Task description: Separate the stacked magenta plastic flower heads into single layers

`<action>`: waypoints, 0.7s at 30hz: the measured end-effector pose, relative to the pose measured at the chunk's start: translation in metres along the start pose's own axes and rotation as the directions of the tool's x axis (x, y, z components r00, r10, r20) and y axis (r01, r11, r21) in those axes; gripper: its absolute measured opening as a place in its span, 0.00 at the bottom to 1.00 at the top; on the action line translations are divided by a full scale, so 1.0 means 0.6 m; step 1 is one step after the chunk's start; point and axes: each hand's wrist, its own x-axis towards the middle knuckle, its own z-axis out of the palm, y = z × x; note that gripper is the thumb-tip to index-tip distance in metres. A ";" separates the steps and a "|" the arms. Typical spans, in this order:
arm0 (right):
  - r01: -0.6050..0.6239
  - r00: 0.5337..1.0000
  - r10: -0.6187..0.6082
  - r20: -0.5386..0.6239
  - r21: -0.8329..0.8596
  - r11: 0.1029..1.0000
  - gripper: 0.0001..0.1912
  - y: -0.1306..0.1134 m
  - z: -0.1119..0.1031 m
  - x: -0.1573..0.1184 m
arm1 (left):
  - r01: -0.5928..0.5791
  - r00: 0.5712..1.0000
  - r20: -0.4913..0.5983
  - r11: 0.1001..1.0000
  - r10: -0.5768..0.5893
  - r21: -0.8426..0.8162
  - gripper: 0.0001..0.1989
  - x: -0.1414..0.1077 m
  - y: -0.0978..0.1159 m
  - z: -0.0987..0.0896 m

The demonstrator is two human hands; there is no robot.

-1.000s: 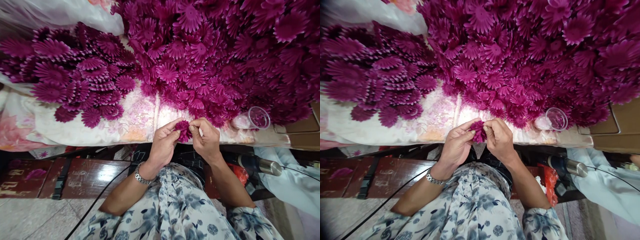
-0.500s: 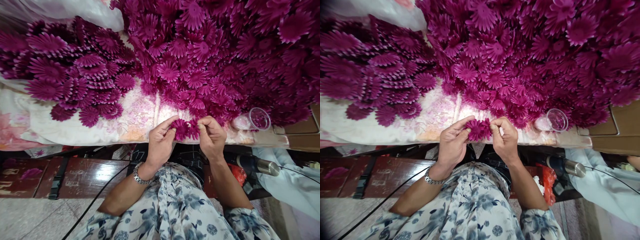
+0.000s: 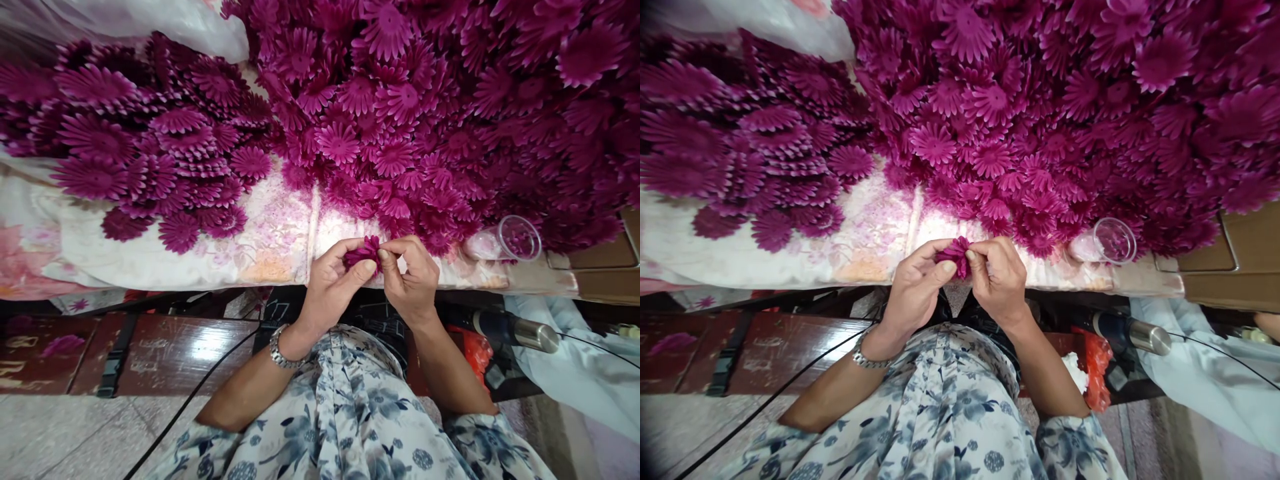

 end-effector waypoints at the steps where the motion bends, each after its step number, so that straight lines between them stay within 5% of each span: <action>1: 0.020 1.000 -0.020 -0.003 -0.012 1.000 0.04 0.000 0.001 -0.001 | 0.001 1.000 -0.010 1.000 -0.001 0.006 0.12 0.001 0.000 0.001; 8: 0.020 1.000 -0.020 -0.011 0.007 1.000 0.04 -0.002 -0.004 -0.002 | -0.062 0.987 -0.138 0.991 0.078 0.117 0.02 0.007 -0.008 -0.003; 21: -0.311 0.949 0.312 0.042 0.291 0.905 0.06 0.001 -0.020 0.001 | -0.096 0.979 -0.163 0.984 0.120 0.147 0.07 0.001 0.010 -0.016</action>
